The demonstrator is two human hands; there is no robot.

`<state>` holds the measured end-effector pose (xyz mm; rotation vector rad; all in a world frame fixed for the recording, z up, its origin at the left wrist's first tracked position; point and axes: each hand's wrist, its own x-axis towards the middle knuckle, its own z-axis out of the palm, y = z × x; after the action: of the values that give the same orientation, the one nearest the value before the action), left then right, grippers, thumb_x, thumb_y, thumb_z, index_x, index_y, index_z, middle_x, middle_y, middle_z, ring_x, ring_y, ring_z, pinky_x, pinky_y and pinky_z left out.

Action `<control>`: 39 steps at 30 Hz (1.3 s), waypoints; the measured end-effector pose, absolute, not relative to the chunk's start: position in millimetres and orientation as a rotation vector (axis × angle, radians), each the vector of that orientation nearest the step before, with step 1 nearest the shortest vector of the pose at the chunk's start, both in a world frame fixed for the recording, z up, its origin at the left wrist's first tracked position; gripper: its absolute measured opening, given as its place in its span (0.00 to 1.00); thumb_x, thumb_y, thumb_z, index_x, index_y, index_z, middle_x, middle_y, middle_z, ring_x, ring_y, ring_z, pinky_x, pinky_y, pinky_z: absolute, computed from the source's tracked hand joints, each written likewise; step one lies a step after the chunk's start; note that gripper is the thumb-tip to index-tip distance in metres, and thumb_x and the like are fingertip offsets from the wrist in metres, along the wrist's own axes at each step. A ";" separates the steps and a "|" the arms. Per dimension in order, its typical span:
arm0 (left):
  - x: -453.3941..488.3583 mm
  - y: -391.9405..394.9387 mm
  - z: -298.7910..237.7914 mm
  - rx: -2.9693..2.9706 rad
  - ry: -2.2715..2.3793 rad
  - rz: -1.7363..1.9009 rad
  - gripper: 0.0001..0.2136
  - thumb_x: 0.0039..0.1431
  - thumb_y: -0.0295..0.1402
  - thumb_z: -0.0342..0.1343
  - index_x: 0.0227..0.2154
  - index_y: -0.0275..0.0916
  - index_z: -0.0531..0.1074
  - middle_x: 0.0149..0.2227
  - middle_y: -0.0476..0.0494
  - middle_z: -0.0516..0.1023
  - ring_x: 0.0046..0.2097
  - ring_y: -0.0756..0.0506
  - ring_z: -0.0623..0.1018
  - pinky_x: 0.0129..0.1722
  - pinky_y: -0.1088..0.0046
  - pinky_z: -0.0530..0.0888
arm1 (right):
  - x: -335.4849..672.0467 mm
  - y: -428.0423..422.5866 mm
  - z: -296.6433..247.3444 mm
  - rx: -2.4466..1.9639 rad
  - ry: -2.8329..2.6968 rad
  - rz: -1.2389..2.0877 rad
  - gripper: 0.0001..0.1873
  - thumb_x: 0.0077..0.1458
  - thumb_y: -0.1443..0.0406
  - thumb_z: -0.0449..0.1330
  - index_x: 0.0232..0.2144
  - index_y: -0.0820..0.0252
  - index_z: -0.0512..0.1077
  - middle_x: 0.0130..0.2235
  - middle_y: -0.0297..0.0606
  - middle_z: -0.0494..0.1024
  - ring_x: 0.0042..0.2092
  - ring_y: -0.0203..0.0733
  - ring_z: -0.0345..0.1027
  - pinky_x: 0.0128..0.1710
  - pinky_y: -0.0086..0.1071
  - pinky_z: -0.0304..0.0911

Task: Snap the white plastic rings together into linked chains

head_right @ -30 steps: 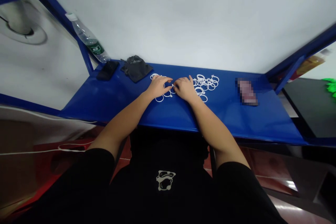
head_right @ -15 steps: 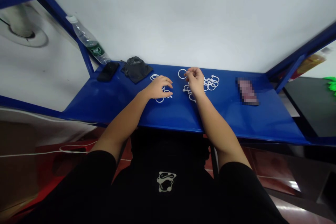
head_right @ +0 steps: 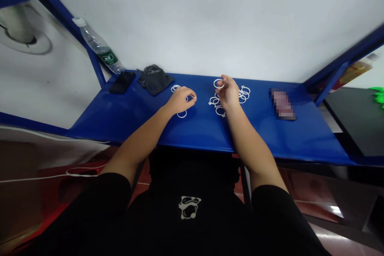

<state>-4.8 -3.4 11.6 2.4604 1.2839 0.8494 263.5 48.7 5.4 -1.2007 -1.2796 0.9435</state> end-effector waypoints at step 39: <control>-3.5 4.1 3.6 2.294 1.494 1.075 0.10 0.70 0.24 0.63 0.46 0.43 0.85 0.43 0.42 0.89 0.48 0.40 0.86 0.58 0.57 0.80 | 245.3 9.2 30.4 -1.456 -2.073 -0.008 0.24 0.68 0.65 0.52 0.58 0.55 0.81 0.48 0.48 0.86 0.53 0.63 0.76 0.57 0.57 0.71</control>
<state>-3.5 4.1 3.6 2.2942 1.4942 1.0750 245.3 9.2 30.4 -1.4563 -2.0727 -0.0085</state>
